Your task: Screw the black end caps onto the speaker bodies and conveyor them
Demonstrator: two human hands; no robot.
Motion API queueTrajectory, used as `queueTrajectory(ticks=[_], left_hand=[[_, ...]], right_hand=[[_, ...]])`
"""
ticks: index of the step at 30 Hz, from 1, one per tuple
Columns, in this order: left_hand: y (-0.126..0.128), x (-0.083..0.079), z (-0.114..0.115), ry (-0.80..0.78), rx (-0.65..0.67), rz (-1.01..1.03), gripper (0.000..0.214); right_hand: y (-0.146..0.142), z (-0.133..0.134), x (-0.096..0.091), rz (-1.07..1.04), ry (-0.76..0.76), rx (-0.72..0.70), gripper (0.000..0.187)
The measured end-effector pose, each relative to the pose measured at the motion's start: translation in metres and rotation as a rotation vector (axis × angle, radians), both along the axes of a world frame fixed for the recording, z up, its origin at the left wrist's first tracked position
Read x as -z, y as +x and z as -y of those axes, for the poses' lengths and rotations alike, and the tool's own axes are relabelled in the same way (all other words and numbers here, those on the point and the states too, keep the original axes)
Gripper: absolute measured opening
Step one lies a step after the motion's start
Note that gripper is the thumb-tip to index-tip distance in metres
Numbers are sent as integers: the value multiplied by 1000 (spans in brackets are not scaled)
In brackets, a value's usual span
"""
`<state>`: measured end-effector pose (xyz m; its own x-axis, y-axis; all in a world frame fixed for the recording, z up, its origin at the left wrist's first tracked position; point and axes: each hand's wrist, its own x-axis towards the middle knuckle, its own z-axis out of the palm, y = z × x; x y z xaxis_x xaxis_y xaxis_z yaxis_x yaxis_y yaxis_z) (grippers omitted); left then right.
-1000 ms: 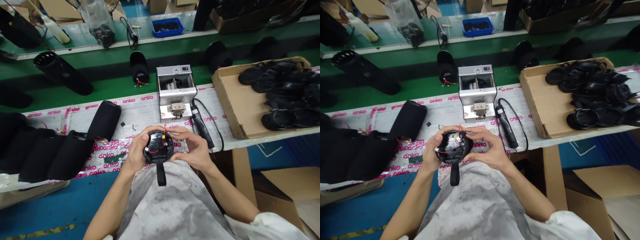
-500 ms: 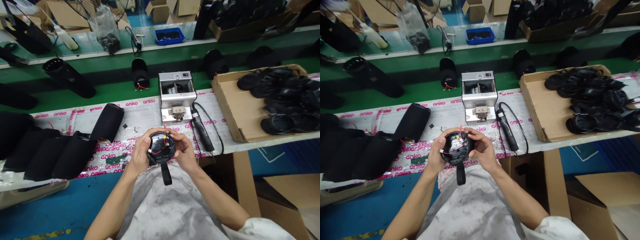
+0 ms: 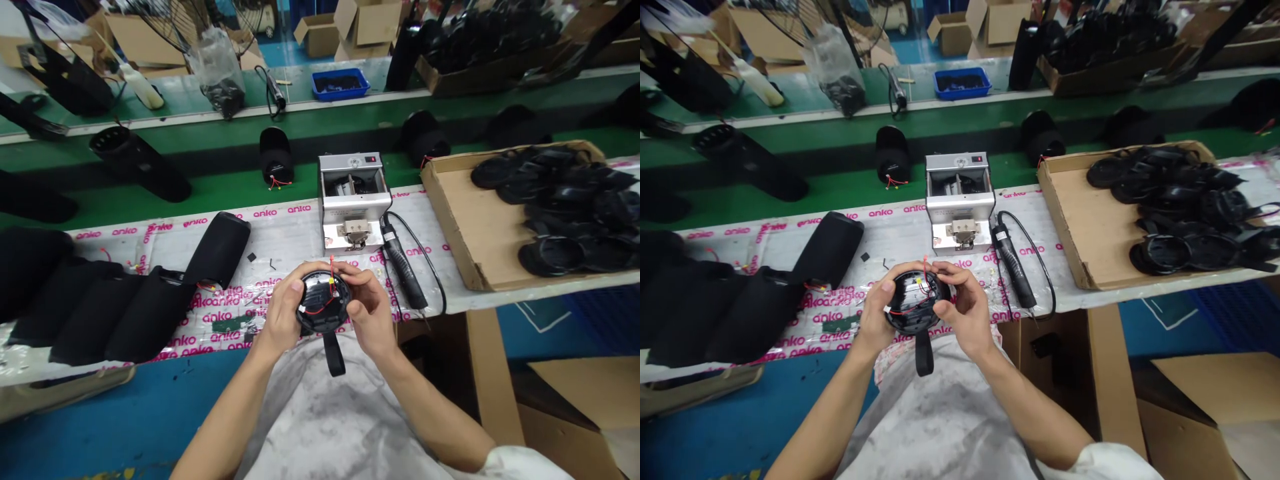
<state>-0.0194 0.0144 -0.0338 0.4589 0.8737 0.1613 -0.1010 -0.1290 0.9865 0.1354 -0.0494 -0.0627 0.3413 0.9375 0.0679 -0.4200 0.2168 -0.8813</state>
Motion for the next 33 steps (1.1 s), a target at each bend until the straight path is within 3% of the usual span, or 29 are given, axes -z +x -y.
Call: queueTrajectory(ticks=[5, 11, 15, 19, 22, 33], left_hand=[[0, -6, -4, -213, 53, 76, 48], [-3, -23, -41, -349, 305, -31, 27], [1, -26, -55, -304, 417, -15, 29], [6, -29, -53, -218, 445, -30, 40], [6, -29, -53, -198, 490, -40, 46], [6, -28, -56, -183, 553, -19, 53]], right_hand=[[-3, 11, -13, 36, -40, 29, 30], [-7, 16, -20, 72, -80, 51, 27], [6, 15, -18, 149, -64, -12, 33], [27, 16, -6, 277, 11, -143, 54], [35, 16, 4, 352, 38, -163, 67], [55, -7, -2, 380, 108, -211, 52]])
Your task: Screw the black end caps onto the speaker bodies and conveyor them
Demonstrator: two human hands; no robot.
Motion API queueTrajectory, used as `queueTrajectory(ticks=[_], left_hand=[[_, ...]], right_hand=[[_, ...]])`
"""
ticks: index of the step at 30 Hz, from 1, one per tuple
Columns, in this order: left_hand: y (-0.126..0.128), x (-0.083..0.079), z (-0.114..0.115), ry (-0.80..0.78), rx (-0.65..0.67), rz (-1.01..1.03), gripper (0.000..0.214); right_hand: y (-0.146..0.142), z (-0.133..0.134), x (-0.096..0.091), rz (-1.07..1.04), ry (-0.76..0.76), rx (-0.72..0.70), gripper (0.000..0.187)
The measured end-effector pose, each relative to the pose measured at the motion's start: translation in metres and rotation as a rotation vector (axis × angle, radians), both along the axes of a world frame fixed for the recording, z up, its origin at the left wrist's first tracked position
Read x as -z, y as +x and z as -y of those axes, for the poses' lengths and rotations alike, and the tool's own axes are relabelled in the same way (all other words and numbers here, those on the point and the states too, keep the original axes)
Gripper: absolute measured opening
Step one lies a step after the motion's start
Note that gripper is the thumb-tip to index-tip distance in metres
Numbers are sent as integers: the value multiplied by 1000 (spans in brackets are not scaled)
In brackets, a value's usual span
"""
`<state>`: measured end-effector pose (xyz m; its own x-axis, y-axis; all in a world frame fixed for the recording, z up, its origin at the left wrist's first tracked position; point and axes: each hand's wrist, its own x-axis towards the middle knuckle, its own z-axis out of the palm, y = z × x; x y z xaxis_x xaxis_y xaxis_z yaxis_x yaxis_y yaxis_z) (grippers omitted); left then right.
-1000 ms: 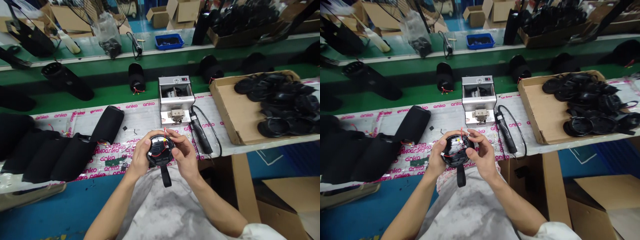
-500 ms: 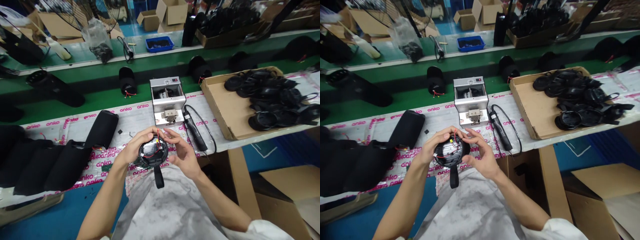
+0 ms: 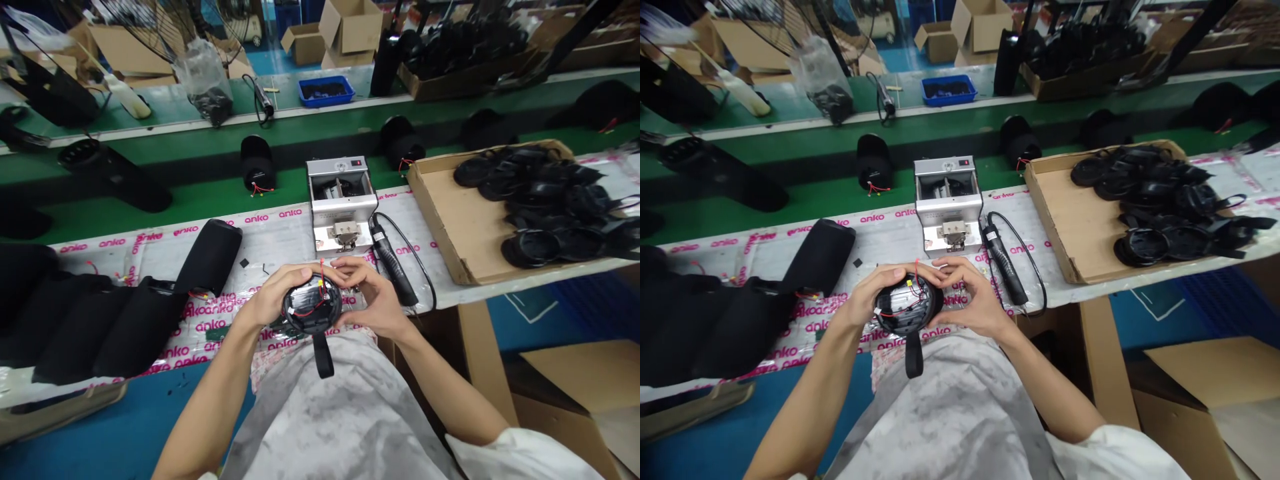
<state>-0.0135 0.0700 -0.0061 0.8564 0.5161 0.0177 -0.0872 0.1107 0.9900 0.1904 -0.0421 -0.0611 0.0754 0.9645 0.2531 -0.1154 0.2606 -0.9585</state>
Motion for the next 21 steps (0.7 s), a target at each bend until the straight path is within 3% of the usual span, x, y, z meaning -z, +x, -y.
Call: queueTrajectory(ticks=[4, 10, 16, 21], left_hand=[[-2, 0, 0, -11, 7, -19, 53], [-4, -4, -4, 38, 43, -73, 54], [-4, -7, -12, 118, 104, -81, 50], [-3, -1, -11, 53, 119, -42, 52]], right_hand=[[3, -7, 4, -20, -26, -32, 65], [13, -20, 1, -16, -47, -242, 69], [17, -24, -1, -32, -86, -369, 106], [19, -28, 2, -22, -71, -417, 115]])
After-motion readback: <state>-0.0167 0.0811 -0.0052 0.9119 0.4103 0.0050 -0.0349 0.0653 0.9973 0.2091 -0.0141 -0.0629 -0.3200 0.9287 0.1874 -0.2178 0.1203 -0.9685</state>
